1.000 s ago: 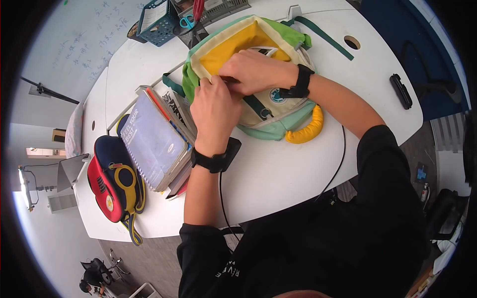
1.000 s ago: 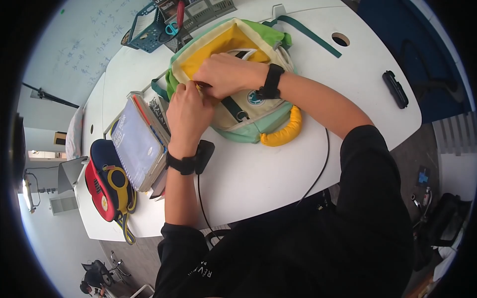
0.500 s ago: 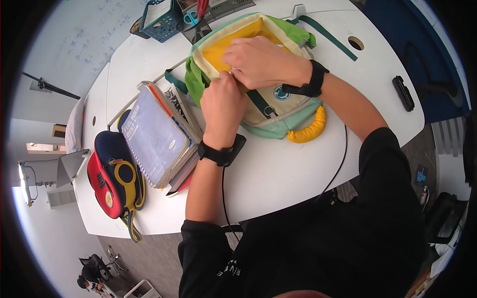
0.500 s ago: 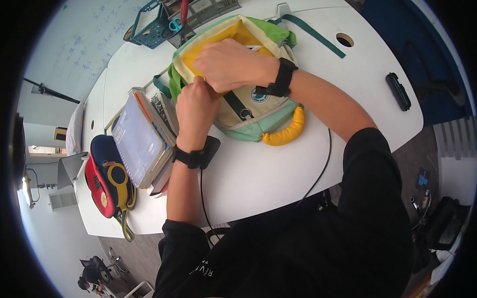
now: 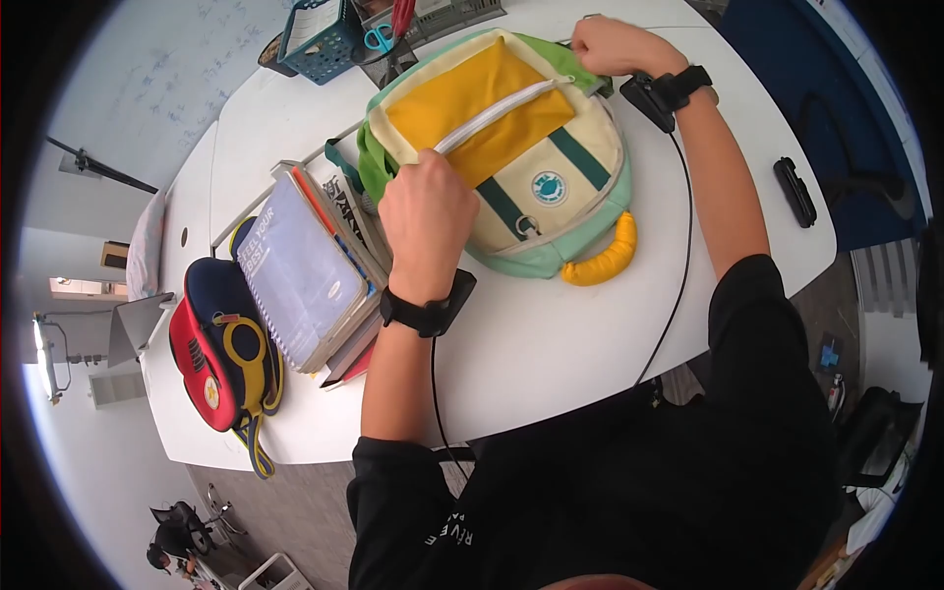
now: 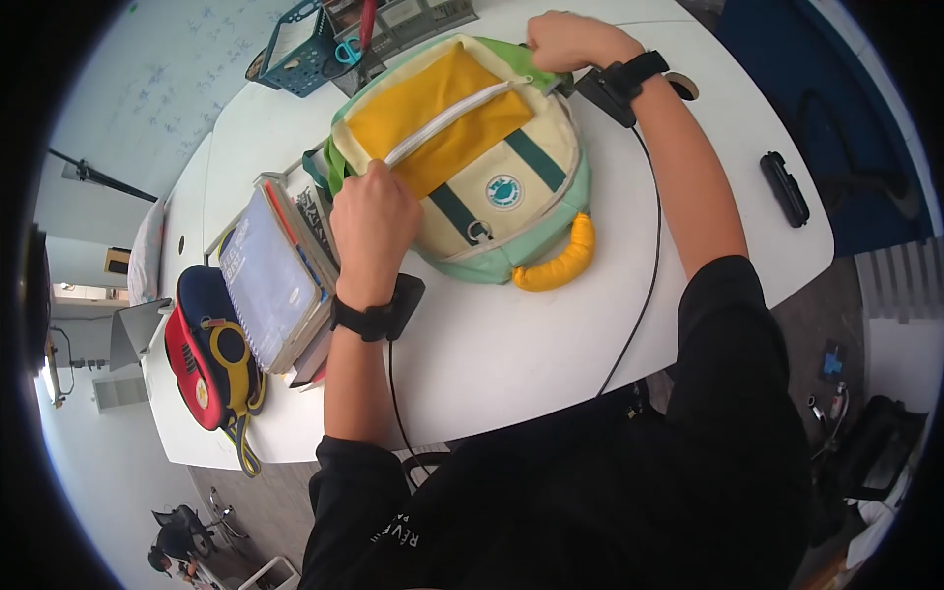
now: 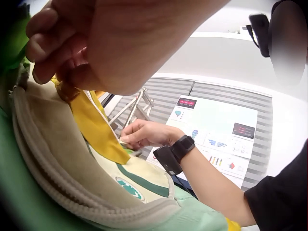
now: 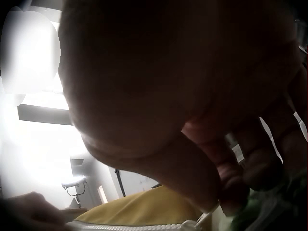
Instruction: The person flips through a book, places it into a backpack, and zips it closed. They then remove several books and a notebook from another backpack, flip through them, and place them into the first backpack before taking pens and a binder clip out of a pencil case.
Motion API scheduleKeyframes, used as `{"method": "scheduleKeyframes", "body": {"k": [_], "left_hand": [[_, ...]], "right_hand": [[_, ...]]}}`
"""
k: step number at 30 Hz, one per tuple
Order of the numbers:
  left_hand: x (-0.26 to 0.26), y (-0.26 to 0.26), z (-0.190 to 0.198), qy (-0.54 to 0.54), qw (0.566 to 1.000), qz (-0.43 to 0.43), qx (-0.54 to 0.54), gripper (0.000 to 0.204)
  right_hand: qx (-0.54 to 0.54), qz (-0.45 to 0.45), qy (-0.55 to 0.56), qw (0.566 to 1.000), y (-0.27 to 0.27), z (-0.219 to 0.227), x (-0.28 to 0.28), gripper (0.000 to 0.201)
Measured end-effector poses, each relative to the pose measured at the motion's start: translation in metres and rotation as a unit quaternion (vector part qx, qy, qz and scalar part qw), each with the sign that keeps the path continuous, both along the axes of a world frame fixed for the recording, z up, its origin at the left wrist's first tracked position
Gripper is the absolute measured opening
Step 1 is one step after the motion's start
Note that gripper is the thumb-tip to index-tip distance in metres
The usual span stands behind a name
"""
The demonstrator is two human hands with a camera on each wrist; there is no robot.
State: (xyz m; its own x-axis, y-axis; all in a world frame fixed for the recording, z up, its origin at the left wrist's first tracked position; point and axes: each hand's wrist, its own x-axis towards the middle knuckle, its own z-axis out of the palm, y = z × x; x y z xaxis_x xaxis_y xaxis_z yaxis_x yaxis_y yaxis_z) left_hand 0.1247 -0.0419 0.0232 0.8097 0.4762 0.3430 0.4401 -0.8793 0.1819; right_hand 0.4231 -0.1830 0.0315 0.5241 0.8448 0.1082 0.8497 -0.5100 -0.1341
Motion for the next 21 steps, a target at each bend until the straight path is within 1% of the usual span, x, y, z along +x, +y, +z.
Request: {"method": "scheduleKeyframes", "body": {"k": [3, 4, 5, 6, 7, 8, 9, 10, 11, 12, 14, 15, 17, 18, 20, 21], "left_hand": [[-0.001, 0.003, -0.001, 0.014, 1.0, 0.013, 0.008, 0.025], [-0.002, 0.004, -0.002, 0.014, 1.0, 0.014, 0.019, 0.027], [-0.002, 0.004, -0.003, 0.014, 0.999, 0.015, 0.027, 0.029], [-0.002, -0.001, -0.001, 0.015, 0.999, 0.014, 0.026, 0.029], [0.0, -0.009, 0.003, 0.026, 1.0, -0.003, 0.014, 0.027], [0.001, -0.016, 0.005, 0.037, 0.999, -0.02, 0.004, 0.026], [-0.002, -0.024, 0.004, 0.039, 0.999, -0.022, 0.004, 0.026], [-0.006, -0.032, 0.001, 0.018, 0.992, -0.127, 0.002, 0.024], [-0.01, -0.039, -0.003, -0.002, 0.973, -0.229, -0.002, 0.024], [-0.011, -0.046, -0.01, -0.002, 0.974, -0.227, 0.0, 0.024], [-0.013, -0.054, -0.021, 0.04, 0.96, -0.277, -0.023, 0.027], [-0.013, -0.053, -0.02, 0.04, 0.961, -0.273, -0.022, 0.027], [-0.012, -0.051, -0.015, 0.089, 0.962, -0.256, -0.039, 0.027], [-0.012, -0.051, -0.012, 0.088, 0.963, -0.251, -0.037, 0.027], [-0.015, -0.053, -0.008, 0.143, 0.955, -0.258, -0.037, 0.026], [-0.016, -0.053, -0.008, 0.141, 0.96, -0.241, -0.035, 0.026]], "right_hand": [[0.029, 0.007, 0.014, 0.999, -0.016, -0.004, 0.033, 0.018], [-0.019, -0.018, 0.046, 0.999, -0.022, 0.051, -0.022, 0.026], [-0.02, -0.018, 0.046, 0.999, -0.02, 0.059, -0.033, 0.026], [0.074, 0.025, 0.026, 0.997, -0.02, 0.062, -0.039, 0.028], [0.168, 0.068, 0.005, 0.983, -0.021, 0.065, -0.043, 0.031], [0.158, 0.096, -0.002, 0.983, -0.02, 0.068, -0.045, 0.032], [0.159, 0.093, -0.001, 0.983, -0.019, 0.073, -0.052, 0.032], [0.127, 0.101, 0.026, 0.987, -0.019, 0.08, -0.061, 0.03], [0.094, 0.109, 0.054, 0.988, -0.019, 0.083, -0.068, 0.029], [0.095, 0.111, 0.054, 0.988, -0.02, 0.084, -0.072, 0.029], [0.102, 0.121, 0.078, 0.984, -0.019, 0.084, -0.078, 0.024], [0.103, 0.125, 0.078, 0.984, -0.019, 0.086, -0.081, 0.024], [0.103, 0.155, 0.105, 0.977, -0.02, 0.089, -0.087, 0.023], [0.104, 0.16, 0.104, 0.976, -0.02, 0.088, -0.089, 0.023], [0.115, 0.173, 0.122, 0.971, -0.013, 0.078, -0.094, 0.013], [0.117, 0.19, 0.122, 0.967, -0.012, 0.074, -0.093, 0.013]]}}
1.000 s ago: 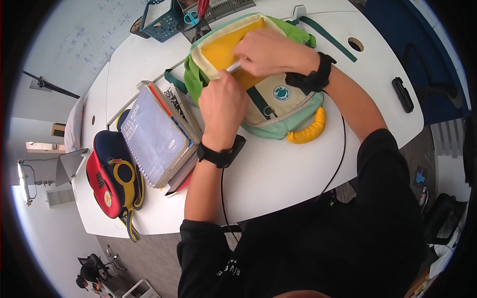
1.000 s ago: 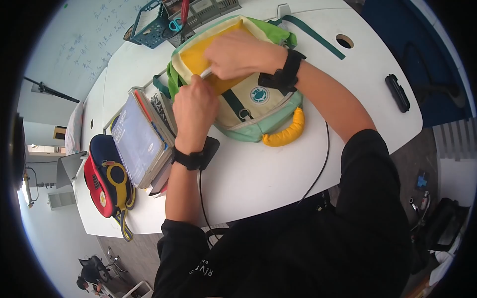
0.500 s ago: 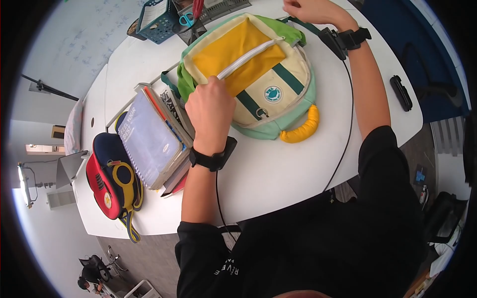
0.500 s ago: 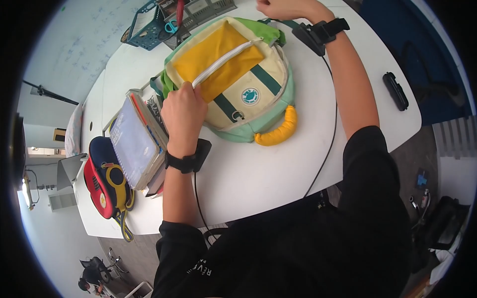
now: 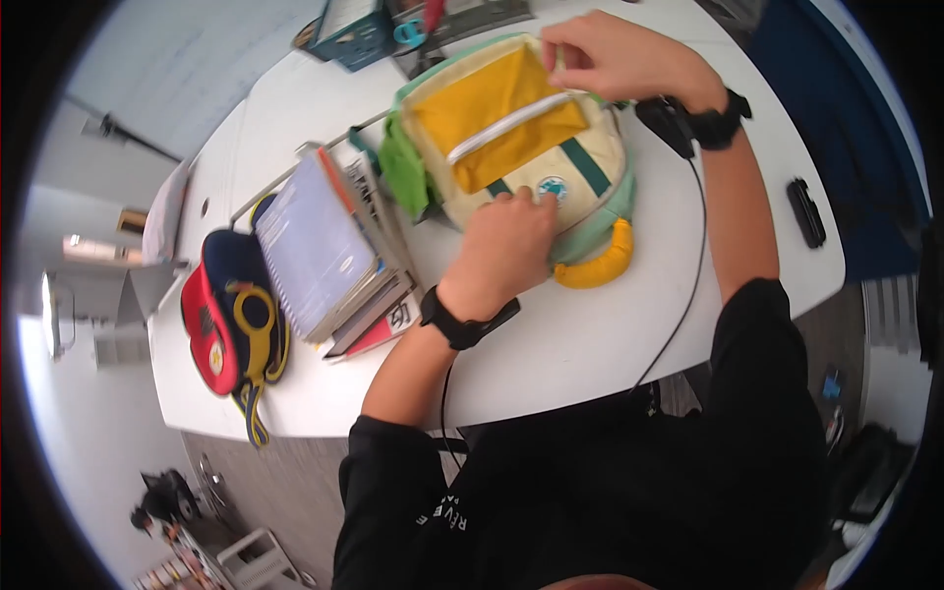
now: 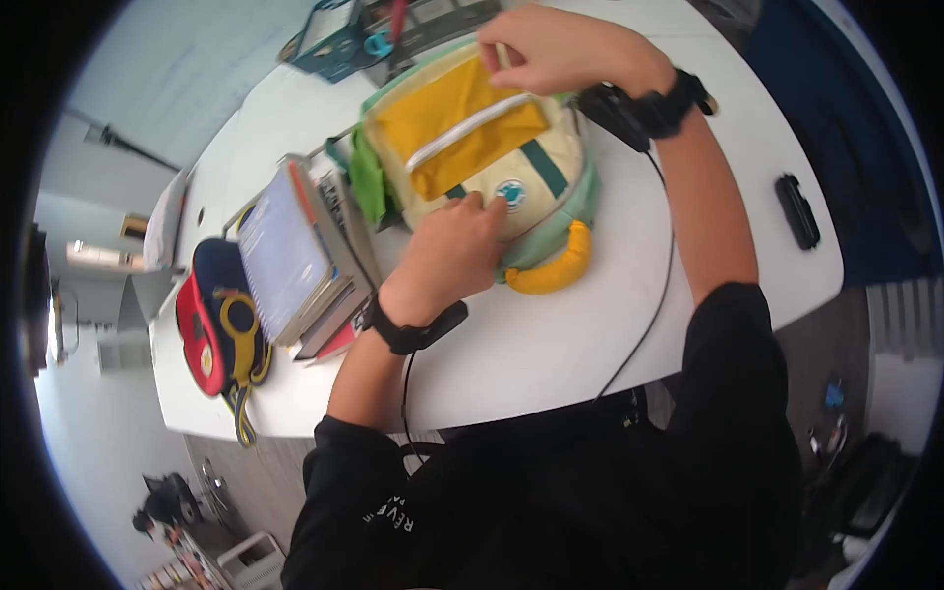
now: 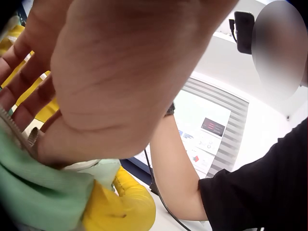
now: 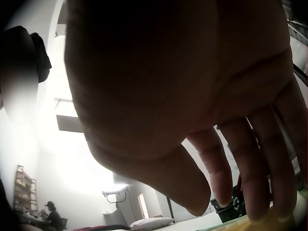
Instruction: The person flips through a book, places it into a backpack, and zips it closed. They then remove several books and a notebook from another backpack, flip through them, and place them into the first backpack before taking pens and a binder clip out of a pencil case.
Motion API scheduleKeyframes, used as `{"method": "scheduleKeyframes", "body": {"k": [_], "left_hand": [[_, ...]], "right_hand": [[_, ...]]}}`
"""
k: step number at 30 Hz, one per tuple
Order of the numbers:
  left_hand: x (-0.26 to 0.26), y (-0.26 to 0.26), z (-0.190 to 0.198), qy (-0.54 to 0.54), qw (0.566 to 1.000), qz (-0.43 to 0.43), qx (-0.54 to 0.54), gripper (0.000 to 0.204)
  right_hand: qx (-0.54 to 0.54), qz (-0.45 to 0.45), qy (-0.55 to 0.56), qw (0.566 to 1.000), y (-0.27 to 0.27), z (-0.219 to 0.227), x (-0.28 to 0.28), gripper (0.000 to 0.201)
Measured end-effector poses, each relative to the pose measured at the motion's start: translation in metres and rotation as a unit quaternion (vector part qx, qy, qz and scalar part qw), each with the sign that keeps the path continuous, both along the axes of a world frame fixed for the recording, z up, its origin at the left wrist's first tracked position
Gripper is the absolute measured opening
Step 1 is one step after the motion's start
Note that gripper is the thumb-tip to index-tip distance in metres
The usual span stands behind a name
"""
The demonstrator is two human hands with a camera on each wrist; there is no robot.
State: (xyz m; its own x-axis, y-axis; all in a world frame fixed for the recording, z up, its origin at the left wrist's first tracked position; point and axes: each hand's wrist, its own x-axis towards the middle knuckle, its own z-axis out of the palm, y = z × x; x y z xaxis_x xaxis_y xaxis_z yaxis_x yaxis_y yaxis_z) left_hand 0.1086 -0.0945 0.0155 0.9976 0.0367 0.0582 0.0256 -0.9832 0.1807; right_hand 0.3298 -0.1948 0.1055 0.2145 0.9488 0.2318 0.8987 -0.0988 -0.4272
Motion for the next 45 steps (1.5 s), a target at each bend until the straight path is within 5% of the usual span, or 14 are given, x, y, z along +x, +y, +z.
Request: {"method": "scheduleKeyframes", "body": {"k": [8, 14, 16, 21, 23, 24, 25, 26, 28, 30, 37, 40, 44, 45], "left_hand": [[-0.01, 0.009, 0.002, -0.036, 0.993, -0.01, 0.108, 0.024], [-0.057, 0.005, 0.019, -0.164, 0.982, 0.032, 0.087, 0.025], [-0.09, 0.009, 0.024, -0.34, 0.939, 0.047, 0.009, 0.024], [-0.191, 0.069, 0.015, -0.416, 0.85, 0.303, 0.116, 0.037], [-0.222, 0.099, -0.004, -0.384, 0.84, 0.384, -0.001, 0.046], [-0.229, 0.106, -0.008, -0.365, 0.829, 0.408, -0.116, 0.053], [-0.233, 0.11, -0.012, -0.333, 0.812, 0.409, -0.252, 0.062], [-0.234, 0.108, -0.013, -0.336, 0.806, 0.416, -0.253, 0.062], [-0.228, 0.104, -0.012, -0.341, 0.802, 0.344, -0.35, 0.065], [-0.225, 0.106, -0.012, -0.345, 0.801, 0.347, -0.344, 0.064], [-0.213, 0.086, -0.004, -0.299, 0.82, 0.375, -0.313, 0.063], [-0.222, 0.097, -0.015, -0.299, 0.826, 0.342, -0.333, 0.064], [-0.229, 0.122, -0.036, -0.318, 0.875, 0.31, -0.194, 0.064], [-0.229, 0.127, -0.044, -0.247, 0.876, 0.379, -0.164, 0.064]], "right_hand": [[-0.096, 0.057, -0.051, 0.992, 0.011, -0.014, -0.032, 0.035], [-0.096, 0.108, -0.032, 0.989, 0.018, -0.012, -0.06, 0.035], [-0.095, 0.122, -0.02, 0.988, 0.021, -0.014, -0.07, 0.036], [-0.064, 0.15, 0.038, 0.986, 0.043, -0.035, -0.088, 0.046], [0.01, 0.142, 0.289, 0.947, 0.06, -0.043, -0.105, 0.054], [0.005, 0.151, 0.284, 0.947, 0.073, -0.048, -0.113, 0.054], [-0.001, 0.145, 0.422, 0.895, 0.087, -0.054, -0.121, 0.056], [-0.008, 0.132, 0.552, 0.824, 0.096, -0.058, -0.132, 0.058], [-0.018, 0.106, 0.565, 0.818, 0.112, -0.055, -0.161, 0.056], [-0.141, 0.135, 0.597, 0.778, 0.127, -0.051, -0.178, 0.052], [-0.07, 0.081, 0.653, 0.749, 0.158, -0.094, -0.18, 0.051], [-0.066, 0.006, 0.685, 0.726, 0.125, -0.072, -0.184, 0.05], [-0.114, 0.037, 0.725, 0.678, 0.108, -0.08, -0.163, 0.051], [-0.107, 0.037, 0.732, 0.671, 0.105, -0.08, -0.165, 0.051]]}}
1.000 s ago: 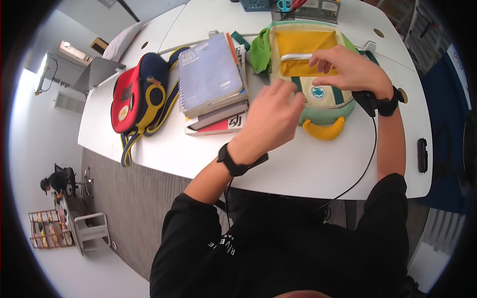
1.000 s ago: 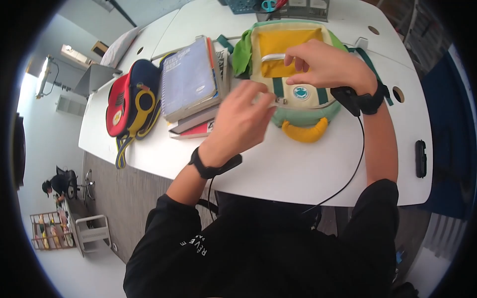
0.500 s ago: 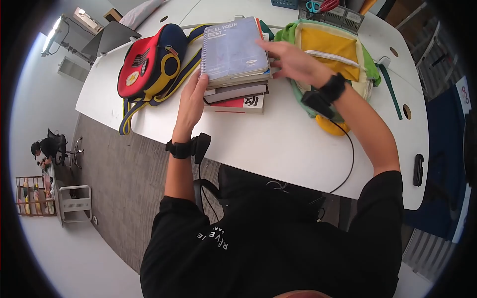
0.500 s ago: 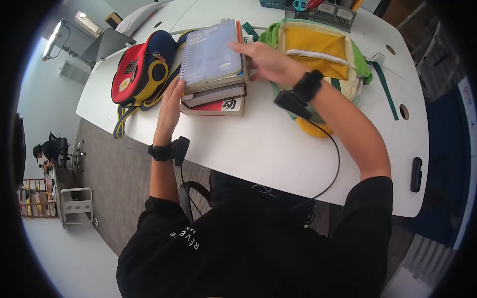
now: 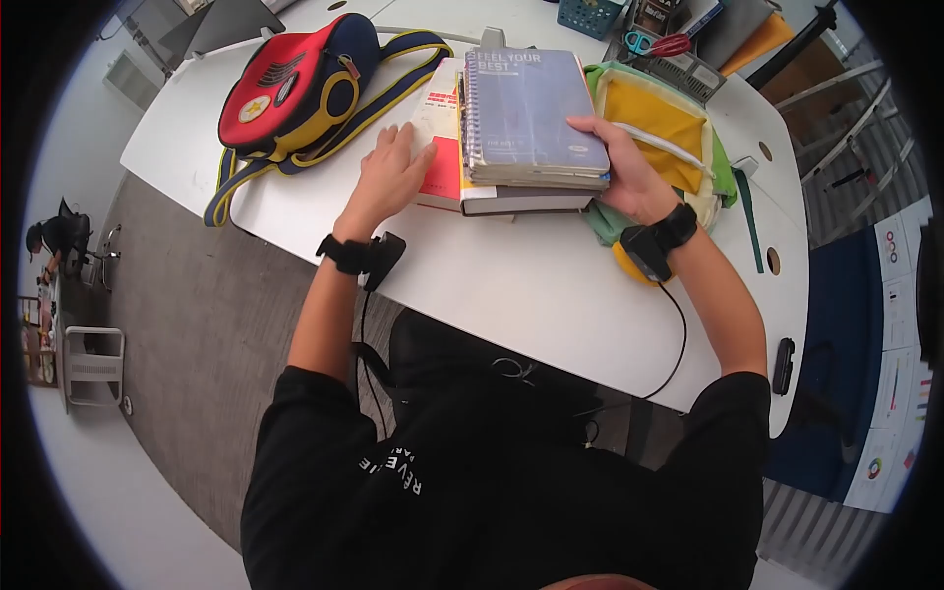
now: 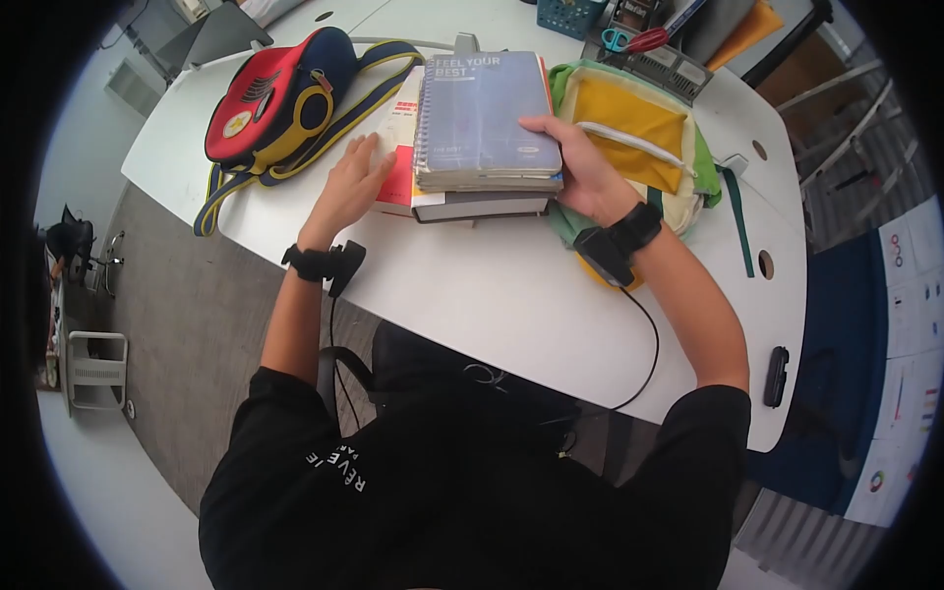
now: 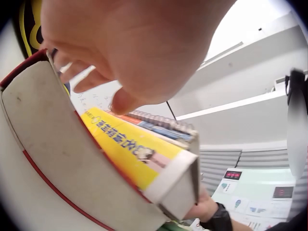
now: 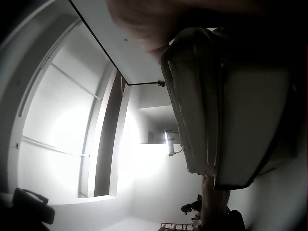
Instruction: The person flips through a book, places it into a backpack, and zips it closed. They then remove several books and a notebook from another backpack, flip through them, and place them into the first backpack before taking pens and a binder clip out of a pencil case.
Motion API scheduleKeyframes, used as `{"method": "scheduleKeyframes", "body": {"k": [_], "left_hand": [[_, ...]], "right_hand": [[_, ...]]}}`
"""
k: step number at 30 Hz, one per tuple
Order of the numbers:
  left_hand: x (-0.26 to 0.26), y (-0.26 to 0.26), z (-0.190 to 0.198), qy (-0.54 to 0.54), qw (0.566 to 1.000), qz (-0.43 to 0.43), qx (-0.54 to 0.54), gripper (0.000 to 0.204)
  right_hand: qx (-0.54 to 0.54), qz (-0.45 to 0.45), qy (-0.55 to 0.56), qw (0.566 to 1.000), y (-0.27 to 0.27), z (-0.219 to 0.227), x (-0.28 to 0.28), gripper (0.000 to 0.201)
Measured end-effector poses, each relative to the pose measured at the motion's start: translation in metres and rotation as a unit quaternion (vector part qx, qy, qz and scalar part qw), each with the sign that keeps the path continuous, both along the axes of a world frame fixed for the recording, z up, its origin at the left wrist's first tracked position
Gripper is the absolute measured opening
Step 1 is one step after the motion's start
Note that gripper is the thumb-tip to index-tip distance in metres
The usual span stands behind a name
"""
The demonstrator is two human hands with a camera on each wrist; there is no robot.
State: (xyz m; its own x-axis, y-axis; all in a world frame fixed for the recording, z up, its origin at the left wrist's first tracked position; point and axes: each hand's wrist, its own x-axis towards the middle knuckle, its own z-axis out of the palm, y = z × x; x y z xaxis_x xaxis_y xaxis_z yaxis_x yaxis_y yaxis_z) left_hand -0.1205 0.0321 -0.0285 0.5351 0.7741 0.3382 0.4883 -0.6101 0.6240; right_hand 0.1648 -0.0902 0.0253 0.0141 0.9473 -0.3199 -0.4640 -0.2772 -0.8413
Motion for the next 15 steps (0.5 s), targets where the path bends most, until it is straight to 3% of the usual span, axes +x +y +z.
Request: {"method": "scheduleKeyframes", "body": {"k": [1, 3, 5, 6, 8, 9, 11, 13, 15], "left_hand": [[0.001, 0.004, -0.004, 0.088, 0.994, 0.055, -0.018, 0.064], [0.003, 0.012, -0.004, 0.074, 0.994, 0.035, -0.078, 0.069], [0.001, 0.019, -0.004, -0.049, 0.979, 0.037, -0.194, 0.07], [-0.002, 0.019, -0.003, -0.048, 0.98, 0.037, -0.19, 0.07], [-0.015, 0.013, -0.001, -0.25, 0.906, -0.075, -0.332, 0.069], [-0.02, 0.008, 0.004, -0.248, 0.909, -0.074, -0.327, 0.069], [-0.028, -0.002, 0.018, -0.382, 0.82, -0.155, -0.397, 0.068], [-0.029, -0.007, 0.018, -0.412, 0.817, -0.073, -0.397, 0.072], [-0.032, -0.002, 0.017, -0.409, 0.735, -0.104, -0.531, 0.068]], "right_hand": [[-0.001, 0.001, -0.002, 1.0, -0.001, 0.0, -0.003, 0.051], [-0.007, -0.003, 0.033, 0.999, -0.002, -0.001, -0.006, 0.053], [0.001, -0.009, 0.034, 0.999, -0.002, -0.001, -0.016, 0.055], [0.007, -0.013, 0.035, 0.999, -0.001, -0.001, -0.019, 0.057], [0.008, -0.03, 0.048, 0.998, -0.001, -0.008, -0.019, 0.057], [0.006, -0.047, 0.06, 0.997, -0.001, -0.009, -0.018, 0.058], [0.019, -0.05, 0.072, 0.996, -0.007, -0.008, -0.019, 0.057], [0.011, -0.059, 0.085, 0.995, -0.011, -0.009, -0.015, 0.057], [0.018, -0.044, 0.108, 0.993, -0.012, -0.014, -0.01, 0.055]]}}
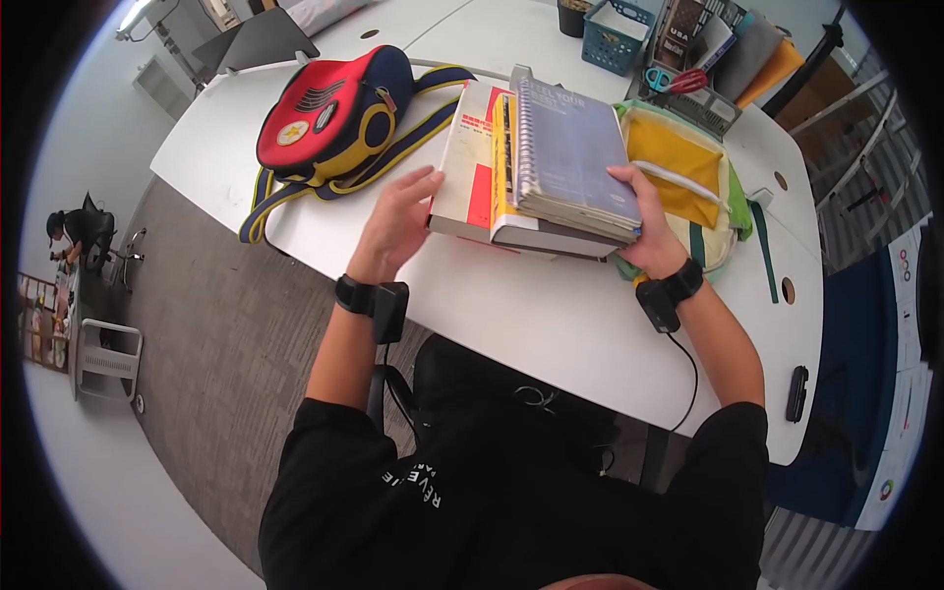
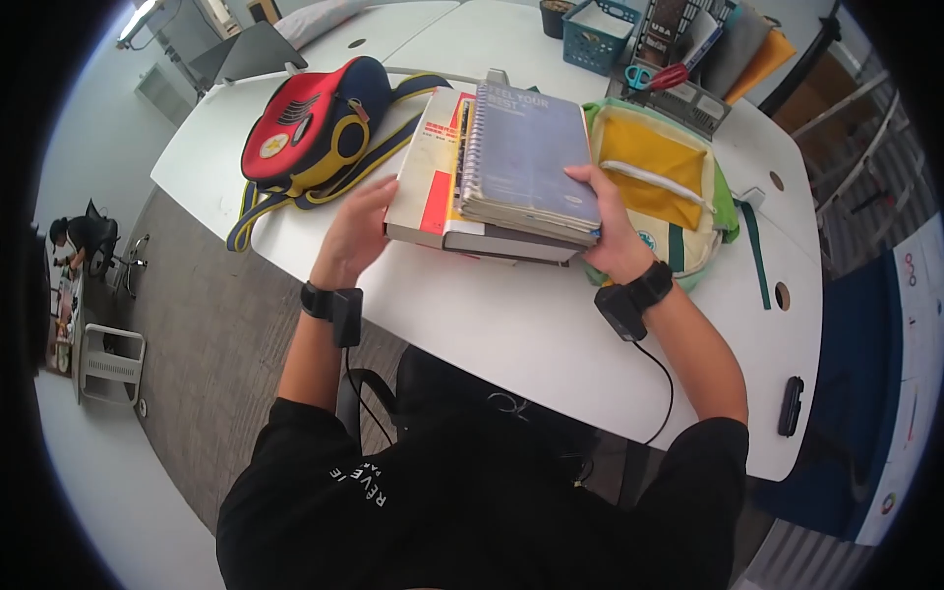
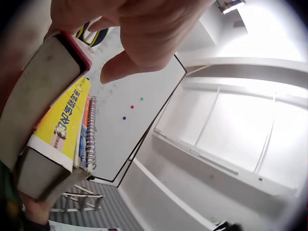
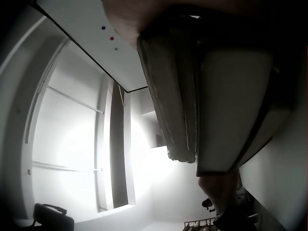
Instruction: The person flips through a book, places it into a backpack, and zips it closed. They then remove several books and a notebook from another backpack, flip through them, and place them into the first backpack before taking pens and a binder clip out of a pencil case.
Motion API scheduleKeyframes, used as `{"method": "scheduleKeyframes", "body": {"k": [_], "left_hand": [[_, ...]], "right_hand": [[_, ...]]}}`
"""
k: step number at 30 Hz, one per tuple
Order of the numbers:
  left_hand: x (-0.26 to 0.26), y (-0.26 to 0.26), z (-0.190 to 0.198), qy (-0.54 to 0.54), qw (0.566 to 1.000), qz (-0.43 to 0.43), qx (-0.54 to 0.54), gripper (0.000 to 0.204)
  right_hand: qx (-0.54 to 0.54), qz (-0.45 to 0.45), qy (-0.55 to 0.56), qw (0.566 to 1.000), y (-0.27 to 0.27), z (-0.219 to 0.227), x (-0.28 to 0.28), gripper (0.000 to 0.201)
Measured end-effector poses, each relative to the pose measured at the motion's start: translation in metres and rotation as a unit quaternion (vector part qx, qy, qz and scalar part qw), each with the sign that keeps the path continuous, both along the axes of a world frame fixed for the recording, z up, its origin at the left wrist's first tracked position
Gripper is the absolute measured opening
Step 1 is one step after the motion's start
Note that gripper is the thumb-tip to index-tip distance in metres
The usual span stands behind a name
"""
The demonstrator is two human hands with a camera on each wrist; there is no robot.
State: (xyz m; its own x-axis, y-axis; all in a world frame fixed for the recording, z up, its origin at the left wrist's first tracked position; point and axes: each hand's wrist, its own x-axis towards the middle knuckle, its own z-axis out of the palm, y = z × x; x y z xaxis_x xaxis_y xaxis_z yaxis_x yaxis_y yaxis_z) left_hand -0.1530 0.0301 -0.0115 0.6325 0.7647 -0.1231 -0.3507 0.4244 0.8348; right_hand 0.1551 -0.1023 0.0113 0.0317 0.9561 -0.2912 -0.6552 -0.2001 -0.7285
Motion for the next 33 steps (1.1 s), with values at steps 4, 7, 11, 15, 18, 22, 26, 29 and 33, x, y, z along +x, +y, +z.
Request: {"method": "scheduleKeyframes", "body": {"k": [4, 7, 11, 15, 18, 22, 26, 29, 33], "left_hand": [[0.017, -0.034, 0.025, 0.045, 0.999, -0.01, 0.01, 0.046], [0.002, -0.032, 0.034, 0.018, 0.991, 0.057, 0.118, 0.044], [-0.032, -0.034, 0.06, 0.064, 0.929, 0.235, 0.279, 0.05], [-0.035, -0.051, 0.085, 0.116, 0.839, 0.369, 0.382, 0.055], [-0.023, -0.055, 0.083, 0.079, 0.81, 0.414, 0.408, 0.056], [-0.003, -0.062, 0.082, 0.004, 0.822, 0.394, 0.41, 0.055], [0.025, -0.076, 0.092, -0.067, 0.883, 0.302, 0.352, 0.055], [0.043, -0.08, 0.09, -0.106, 0.918, 0.238, 0.298, 0.049], [0.076, -0.095, 0.086, -0.142, 0.958, 0.162, 0.191, 0.04]], "right_hand": [[-0.006, 0.007, 0.03, 1.0, -0.003, -0.001, 0.002, 0.053], [0.01, 0.007, 0.059, 0.998, -0.005, 0.003, -0.003, 0.055], [0.051, 0.022, -0.011, 0.998, 0.0, 0.006, -0.005, 0.057], [0.043, 0.045, -0.051, 0.997, 0.019, -0.001, -0.028, 0.058], [0.035, 0.075, -0.066, 0.994, 0.044, -0.027, -0.042, 0.054], [0.016, 0.033, -0.073, 0.997, 0.054, -0.033, -0.058, 0.049], [0.041, -0.023, -0.233, 0.971, 0.046, -0.023, -0.055, 0.047], [0.106, 0.009, -0.207, 0.973, 0.042, -0.034, -0.031, 0.049], [0.253, -0.148, -0.454, 0.842, -0.013, 0.001, 0.002, 0.067]]}}
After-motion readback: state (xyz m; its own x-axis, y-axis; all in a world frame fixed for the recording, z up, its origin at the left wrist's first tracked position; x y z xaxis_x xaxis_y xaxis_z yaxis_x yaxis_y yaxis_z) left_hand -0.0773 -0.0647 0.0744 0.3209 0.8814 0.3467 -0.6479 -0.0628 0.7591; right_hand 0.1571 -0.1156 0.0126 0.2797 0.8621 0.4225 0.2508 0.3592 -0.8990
